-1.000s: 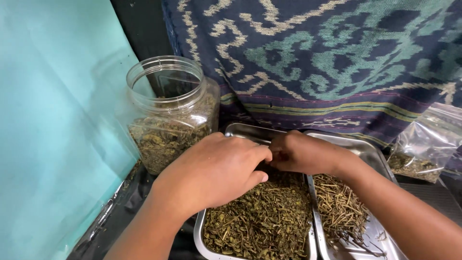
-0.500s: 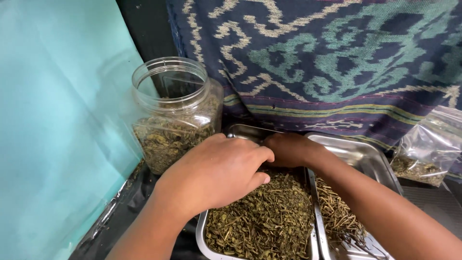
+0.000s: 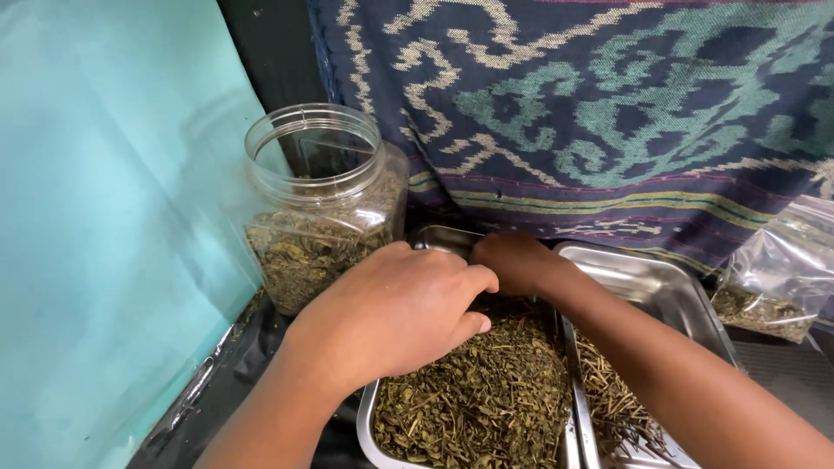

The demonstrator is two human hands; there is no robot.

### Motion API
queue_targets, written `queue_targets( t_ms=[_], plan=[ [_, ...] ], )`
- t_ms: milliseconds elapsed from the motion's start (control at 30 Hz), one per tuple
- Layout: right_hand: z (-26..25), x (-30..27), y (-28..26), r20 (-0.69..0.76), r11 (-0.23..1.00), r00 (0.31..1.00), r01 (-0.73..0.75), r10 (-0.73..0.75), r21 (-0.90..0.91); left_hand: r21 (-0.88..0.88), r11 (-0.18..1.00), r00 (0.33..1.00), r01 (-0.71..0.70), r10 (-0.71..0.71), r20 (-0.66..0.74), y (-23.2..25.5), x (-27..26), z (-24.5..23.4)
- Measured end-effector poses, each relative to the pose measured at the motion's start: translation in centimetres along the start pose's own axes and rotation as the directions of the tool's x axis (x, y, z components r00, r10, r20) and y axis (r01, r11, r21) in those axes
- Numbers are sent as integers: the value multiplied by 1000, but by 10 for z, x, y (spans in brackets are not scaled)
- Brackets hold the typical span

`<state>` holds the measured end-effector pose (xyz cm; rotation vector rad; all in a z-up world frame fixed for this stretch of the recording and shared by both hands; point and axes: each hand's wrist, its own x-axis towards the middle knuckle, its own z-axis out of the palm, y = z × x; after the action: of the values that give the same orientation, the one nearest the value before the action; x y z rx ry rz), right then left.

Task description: Sorting dried tea leaves by hand to remove stems and impurities into separate trays.

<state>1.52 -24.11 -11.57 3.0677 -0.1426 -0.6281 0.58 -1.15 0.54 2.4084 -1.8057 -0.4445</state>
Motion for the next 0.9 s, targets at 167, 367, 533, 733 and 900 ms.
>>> queue_targets(
  t_ms=[167,367,533,733,900],
  plan=[
    [-4,-1,-11,24,1000,1000,-11,11,-12,11,1000,1000,-14,14,-27,-2,1,4],
    [11,9,-4,-22,1000,999,24,-25,-17,11,1000,1000,12,-12,28,2,-1,-5],
    [26,13,7,-69,997,995,71,-72,-22,21,1000,1000,13,-14,25,2,0,-3],
    [15,0,0,-50,997,998,34,-31,70,18,1000,1000,8,-8,21,3,-1,-3],
    [0,-21,-4,-65,997,998,30,-25,70,9,1000,1000,13,-13,2,3,0,-1]
  ],
)
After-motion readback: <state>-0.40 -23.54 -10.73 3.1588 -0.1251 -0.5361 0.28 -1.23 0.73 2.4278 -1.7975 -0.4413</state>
